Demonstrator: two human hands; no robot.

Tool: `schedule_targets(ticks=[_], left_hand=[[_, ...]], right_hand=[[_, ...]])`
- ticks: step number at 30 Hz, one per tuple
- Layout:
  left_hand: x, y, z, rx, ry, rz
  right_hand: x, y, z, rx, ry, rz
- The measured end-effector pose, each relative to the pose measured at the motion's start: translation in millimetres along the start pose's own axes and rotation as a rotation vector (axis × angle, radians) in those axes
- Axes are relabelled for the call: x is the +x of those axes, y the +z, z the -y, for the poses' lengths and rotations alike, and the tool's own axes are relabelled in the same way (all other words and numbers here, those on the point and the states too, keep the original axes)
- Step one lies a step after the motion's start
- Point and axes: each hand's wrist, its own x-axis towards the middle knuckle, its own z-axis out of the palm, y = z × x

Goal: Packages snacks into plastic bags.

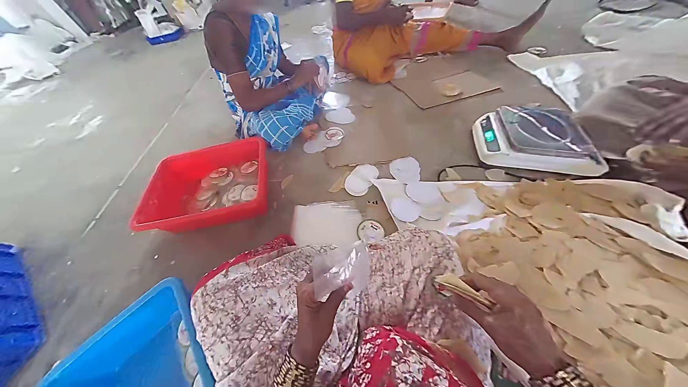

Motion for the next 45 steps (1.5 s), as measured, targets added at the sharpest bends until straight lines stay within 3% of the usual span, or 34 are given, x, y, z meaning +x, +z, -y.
schedule_targets(ticks=[6,14,19,22,27,31,40,45], left_hand=[[5.6,-12.2,-19.6,0.088,0.144,0.046],[21.8,-33.1,-13.9,0.648,0.067,0.125],[22.8,-49.2,-14.0,0.52,0.28,0.05],[22.5,-49.3,-19.4,0.449,0.432,0.059],[18.2,-43.7,-27.3,0.334,0.293,0.153],[15.3,-36.9,-26.1,0.342,0.173,0.044],[17.9,-42.7,-42.2,0.287,0.434,0.063],[18.7,-38.2,-56.1,0.266,0.495,0.088]], right_hand=[[-0.7,-6.6,12.2,0.013,0.093,0.093],[-5.3,-0.5,6.3,0.152,0.168,0.041],[-7.0,3.4,-0.3,0.431,0.177,-0.015],[-8.1,11.0,-9.3,0.422,0.153,0.005],[-6.1,12.7,2.4,0.474,0.157,0.003],[-7.8,14.8,-10.3,0.505,0.141,0.004],[-7.6,18.9,-10.4,0.559,0.134,-0.049],[-2.0,-8.8,26.0,0.719,0.044,-0.145]])
